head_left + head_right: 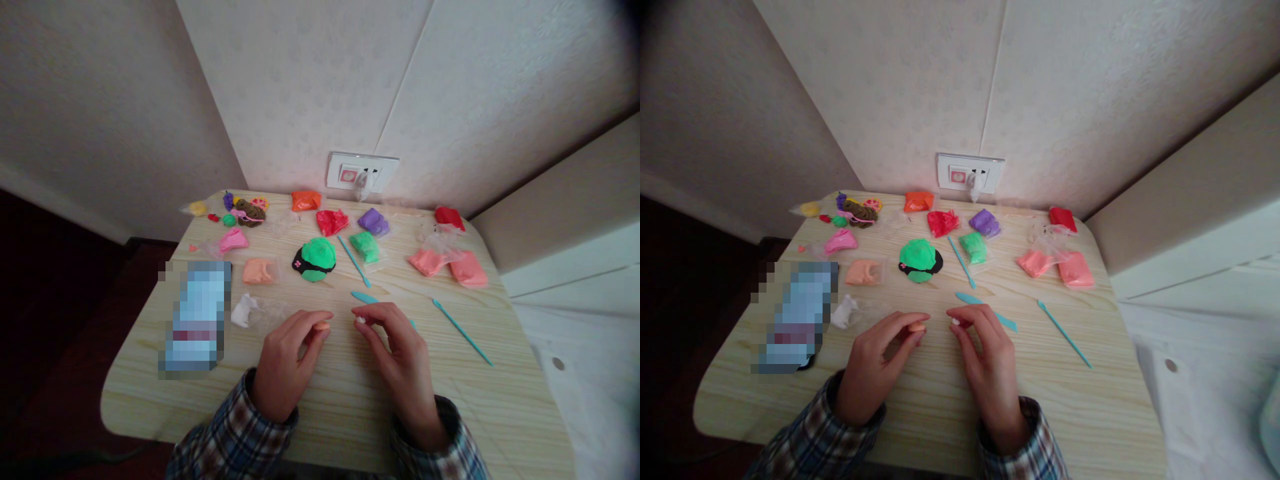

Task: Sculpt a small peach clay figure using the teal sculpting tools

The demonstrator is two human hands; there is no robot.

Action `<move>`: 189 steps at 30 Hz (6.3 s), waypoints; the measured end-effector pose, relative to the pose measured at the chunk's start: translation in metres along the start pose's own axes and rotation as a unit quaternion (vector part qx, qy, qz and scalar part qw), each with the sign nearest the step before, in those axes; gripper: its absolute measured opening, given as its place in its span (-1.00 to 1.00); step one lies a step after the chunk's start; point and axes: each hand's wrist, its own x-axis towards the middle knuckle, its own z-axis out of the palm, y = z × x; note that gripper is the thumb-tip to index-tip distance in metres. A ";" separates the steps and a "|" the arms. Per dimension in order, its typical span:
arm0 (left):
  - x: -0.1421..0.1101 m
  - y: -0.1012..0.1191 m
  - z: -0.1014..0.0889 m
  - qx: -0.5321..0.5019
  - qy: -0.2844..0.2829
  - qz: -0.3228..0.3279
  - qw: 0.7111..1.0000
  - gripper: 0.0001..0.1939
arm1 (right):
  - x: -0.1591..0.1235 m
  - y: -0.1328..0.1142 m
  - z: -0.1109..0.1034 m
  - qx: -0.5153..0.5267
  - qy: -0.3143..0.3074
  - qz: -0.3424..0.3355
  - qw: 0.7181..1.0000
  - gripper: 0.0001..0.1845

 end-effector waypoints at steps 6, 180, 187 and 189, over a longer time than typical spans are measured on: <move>0.000 -0.002 0.002 0.077 -0.044 0.039 0.995 -0.81 | -0.001 0.000 -0.002 0.010 0.004 0.025 1.000 -0.85; 0.012 0.030 0.011 -0.773 -0.058 -0.240 0.585 -0.28 | -0.016 -0.031 0.020 -0.233 -0.138 -0.338 0.902 -0.27; 0.000 0.023 0.005 -0.816 -0.118 -0.227 0.518 -0.20 | -0.026 -0.032 0.012 -0.217 -0.163 -0.397 0.877 -0.24; 0.003 0.025 0.004 -0.804 -0.121 -0.249 0.526 -0.22 | -0.027 -0.032 0.009 -0.236 -0.143 -0.362 0.890 -0.31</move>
